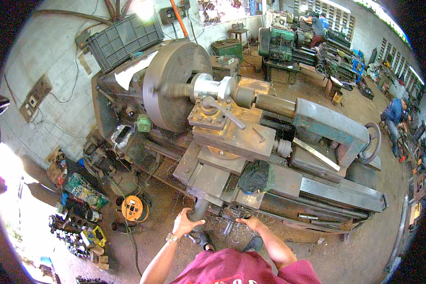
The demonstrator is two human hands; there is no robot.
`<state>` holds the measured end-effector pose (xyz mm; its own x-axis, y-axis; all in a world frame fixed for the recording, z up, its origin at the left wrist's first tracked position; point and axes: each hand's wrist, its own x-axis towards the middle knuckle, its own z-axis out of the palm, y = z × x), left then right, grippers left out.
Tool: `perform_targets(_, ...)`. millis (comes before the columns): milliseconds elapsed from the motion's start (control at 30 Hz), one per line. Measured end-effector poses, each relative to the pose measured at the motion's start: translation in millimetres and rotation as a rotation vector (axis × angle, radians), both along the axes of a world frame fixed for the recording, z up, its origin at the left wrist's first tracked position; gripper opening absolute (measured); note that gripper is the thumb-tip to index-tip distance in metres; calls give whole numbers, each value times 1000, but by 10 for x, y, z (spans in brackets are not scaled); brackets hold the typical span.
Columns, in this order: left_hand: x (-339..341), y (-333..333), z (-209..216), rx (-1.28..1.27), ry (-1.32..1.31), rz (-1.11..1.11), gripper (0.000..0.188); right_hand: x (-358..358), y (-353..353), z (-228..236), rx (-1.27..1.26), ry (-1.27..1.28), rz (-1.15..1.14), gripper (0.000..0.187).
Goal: The person operates a metal lathe, turning a cylindrical metal workpiece. They adjust the machine's controls and levers while the workpiece rotates, producing metal shavings. The person periodically stops to clear shavings and reposition the tool.
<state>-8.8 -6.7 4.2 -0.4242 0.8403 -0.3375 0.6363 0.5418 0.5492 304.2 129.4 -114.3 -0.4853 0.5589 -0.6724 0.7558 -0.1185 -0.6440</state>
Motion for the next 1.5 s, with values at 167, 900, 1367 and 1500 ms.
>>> perform_targets(167,5,-3,12,-4,5,12,98,-17,25,-111,-19,-12,18,81)
perform_targets(900,21,-10,41,34,9,11,95,-100,-27,-86,58,44,-27,66)
perform_targets(1367,22,-10,4,26,28,22,94,-164,1,47,63,-15,-45,81)
perform_targets(1500,23,-14,-2,52,19,23,93,-184,6,267,-24,-31,27,93)
